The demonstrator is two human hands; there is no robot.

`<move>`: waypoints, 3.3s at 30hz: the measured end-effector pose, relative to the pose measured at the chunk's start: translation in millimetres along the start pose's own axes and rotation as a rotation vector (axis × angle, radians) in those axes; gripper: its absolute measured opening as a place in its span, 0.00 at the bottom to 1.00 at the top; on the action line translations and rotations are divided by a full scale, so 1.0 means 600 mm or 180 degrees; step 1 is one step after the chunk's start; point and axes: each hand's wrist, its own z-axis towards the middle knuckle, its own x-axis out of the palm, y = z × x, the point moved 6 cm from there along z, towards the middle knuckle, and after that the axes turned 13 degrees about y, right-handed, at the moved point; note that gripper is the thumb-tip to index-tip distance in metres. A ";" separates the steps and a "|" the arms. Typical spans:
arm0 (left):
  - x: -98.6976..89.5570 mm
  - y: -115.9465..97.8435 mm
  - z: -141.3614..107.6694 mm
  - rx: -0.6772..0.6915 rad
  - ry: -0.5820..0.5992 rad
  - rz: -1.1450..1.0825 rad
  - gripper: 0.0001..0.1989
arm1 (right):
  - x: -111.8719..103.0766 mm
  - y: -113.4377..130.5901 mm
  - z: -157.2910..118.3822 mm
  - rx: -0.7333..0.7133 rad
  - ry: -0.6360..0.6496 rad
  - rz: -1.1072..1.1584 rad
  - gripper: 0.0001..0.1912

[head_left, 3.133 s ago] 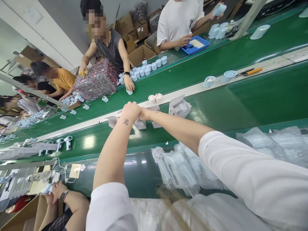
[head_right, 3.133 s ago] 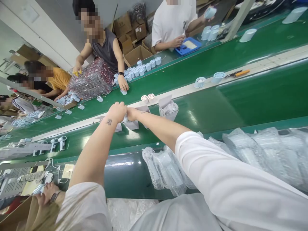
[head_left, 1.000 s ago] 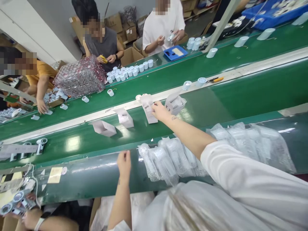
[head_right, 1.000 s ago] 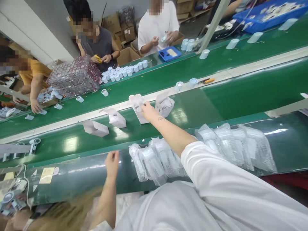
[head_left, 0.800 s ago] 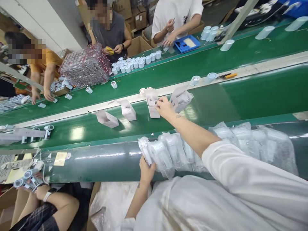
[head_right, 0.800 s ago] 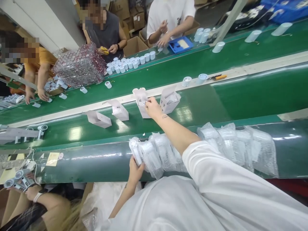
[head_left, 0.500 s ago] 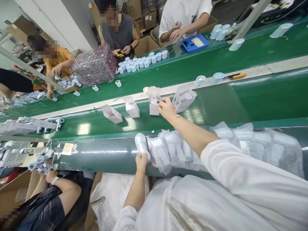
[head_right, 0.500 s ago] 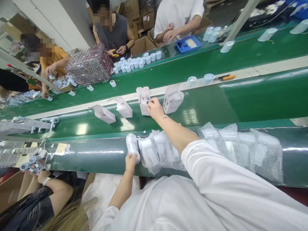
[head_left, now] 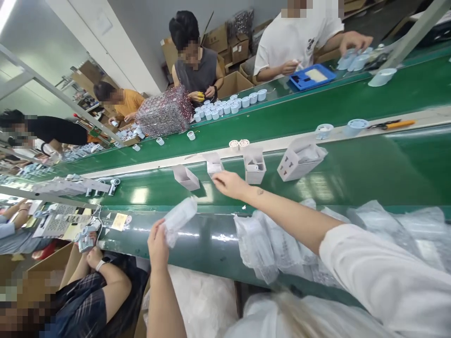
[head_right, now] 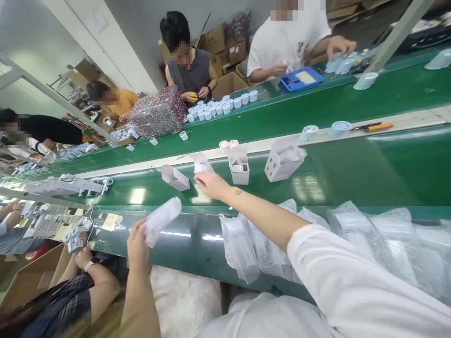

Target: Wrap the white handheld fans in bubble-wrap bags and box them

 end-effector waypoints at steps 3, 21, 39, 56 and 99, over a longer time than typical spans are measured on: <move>-0.022 -0.061 0.069 0.0274 -0.0115 -0.0001 0.21 | 0.075 0.027 0.102 -0.0047 0.0381 0.0150 0.18; 0.084 -0.207 0.284 0.1016 0.1522 0.1500 0.18 | 0.126 -0.084 0.222 0.0447 0.0466 0.0610 0.37; 0.250 -0.181 0.340 -0.0193 0.1807 0.3186 0.27 | 0.141 -0.093 0.224 0.0384 0.0344 0.0711 0.37; 0.316 -0.129 0.229 0.1571 0.1819 0.2714 0.14 | -0.035 -0.130 0.122 0.2269 0.0349 -0.0240 0.18; 0.450 0.037 0.228 -0.0770 0.0307 0.1101 0.48 | 0.077 -0.271 -0.054 0.3481 -0.2089 0.1313 0.44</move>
